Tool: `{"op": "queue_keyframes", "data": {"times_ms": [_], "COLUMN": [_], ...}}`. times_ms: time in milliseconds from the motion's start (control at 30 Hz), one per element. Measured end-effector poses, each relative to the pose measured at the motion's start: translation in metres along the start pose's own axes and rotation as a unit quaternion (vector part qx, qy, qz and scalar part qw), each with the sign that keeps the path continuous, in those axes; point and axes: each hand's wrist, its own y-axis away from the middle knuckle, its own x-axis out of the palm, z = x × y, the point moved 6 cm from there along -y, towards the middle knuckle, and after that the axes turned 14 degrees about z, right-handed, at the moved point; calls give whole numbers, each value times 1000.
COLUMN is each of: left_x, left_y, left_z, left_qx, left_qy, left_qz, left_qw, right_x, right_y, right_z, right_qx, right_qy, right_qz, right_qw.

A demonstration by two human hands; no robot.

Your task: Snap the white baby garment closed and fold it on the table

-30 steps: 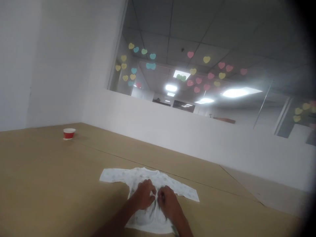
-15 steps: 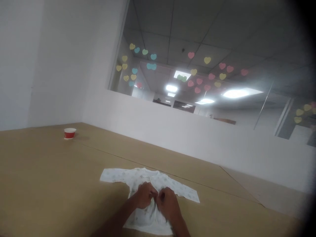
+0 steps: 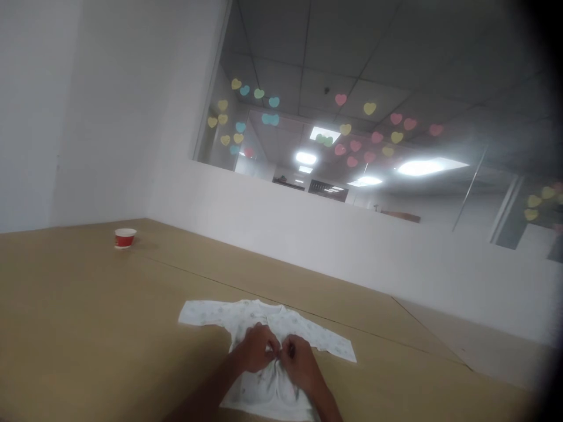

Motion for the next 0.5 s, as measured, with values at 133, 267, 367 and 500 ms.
{"op": "queue_keyframes", "data": {"times_ms": [133, 267, 367, 500], "left_x": [-5, -5, -1, -2], "left_y": [2, -1, -6, -10], "left_z": [-4, 3, 10, 16], "left_qx": [0, -5, 19, 21], "left_qy": [15, 78, 163, 194], "left_qz": [4, -6, -5, -13], "left_qw": [1000, 997, 986, 981], "right_x": [5, 3, -1, 1], "right_y": [2, 2, 1, 2], "right_z": [0, 7, 11, 13], "right_qx": [-21, -34, -31, -28], "right_qy": [16, -30, -63, -77], "right_qz": [26, 61, 62, 79], "right_qw": [999, 997, 996, 994]}}
